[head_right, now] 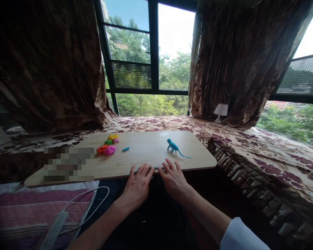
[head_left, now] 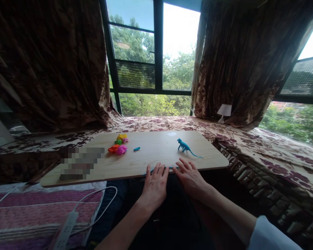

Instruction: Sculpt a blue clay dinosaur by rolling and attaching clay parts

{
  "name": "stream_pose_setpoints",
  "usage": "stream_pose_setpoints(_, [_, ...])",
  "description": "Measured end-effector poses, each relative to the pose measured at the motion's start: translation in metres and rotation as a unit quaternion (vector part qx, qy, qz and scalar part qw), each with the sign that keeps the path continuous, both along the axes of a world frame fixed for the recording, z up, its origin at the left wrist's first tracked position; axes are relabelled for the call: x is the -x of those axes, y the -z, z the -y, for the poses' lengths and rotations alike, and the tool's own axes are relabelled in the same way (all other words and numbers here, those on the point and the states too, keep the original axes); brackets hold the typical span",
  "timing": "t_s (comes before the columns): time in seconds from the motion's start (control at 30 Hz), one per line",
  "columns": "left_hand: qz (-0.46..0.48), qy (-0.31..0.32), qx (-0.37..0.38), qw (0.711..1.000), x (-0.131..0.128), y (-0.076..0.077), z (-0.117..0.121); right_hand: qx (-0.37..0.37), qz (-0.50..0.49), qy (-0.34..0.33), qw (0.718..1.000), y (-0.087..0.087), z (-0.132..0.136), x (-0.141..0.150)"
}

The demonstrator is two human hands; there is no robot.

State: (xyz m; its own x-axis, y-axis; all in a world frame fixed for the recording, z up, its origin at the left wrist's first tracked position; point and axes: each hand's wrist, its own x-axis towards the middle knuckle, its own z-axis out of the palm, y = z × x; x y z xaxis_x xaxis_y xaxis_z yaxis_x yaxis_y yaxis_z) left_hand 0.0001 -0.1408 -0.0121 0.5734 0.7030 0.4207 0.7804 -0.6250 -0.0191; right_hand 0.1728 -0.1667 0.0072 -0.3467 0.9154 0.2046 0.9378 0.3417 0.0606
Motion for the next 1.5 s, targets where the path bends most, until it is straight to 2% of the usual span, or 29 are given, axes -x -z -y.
stream_pose_setpoints(0.27, [0.002, -0.017, -0.004, 1.000, -0.004, -0.006, -0.017, 0.009, -0.016, 0.035, 0.999, -0.007, -0.028, -0.018])
stream_pose_setpoints(0.43, [0.011, -0.009, -0.002, 1.000, -0.009, -0.008, -0.014, 0.006, -0.027, 0.048, 0.998, -0.007, -0.019, -0.031])
stream_pose_setpoints(0.73, [0.007, 0.022, 0.027, 0.999, -0.024, -0.008, -0.012, 0.017, -0.032, 0.041, 0.999, -0.002, -0.003, -0.029])
stream_pose_setpoints(0.97, [0.045, 0.033, 0.063, 0.996, -0.030, -0.012, -0.016, 0.027, -0.036, 0.058, 0.997, -0.006, -0.011, -0.029])
stream_pose_setpoints(1.1, [0.067, 0.035, 0.083, 0.994, -0.009, -0.017, -0.030, 0.029, -0.047, 0.048, 0.997, -0.011, -0.010, -0.032])
stream_pose_setpoints(1.23, [0.122, -0.022, 0.086, 0.989, 0.033, -0.020, -0.047, 0.025, -0.088, 0.046, 0.995, -0.015, -0.012, -0.034])
stream_pose_setpoints(1.33, [0.159, -0.040, 0.106, 0.981, 0.056, -0.020, -0.053, 0.020, -0.129, 0.050, 0.990, -0.017, -0.021, -0.032])
stream_pose_setpoints(1.5, [0.254, -0.029, 0.148, 0.955, 0.062, -0.024, -0.055, 0.002, -0.214, 0.064, 0.975, -0.016, -0.031, -0.031])
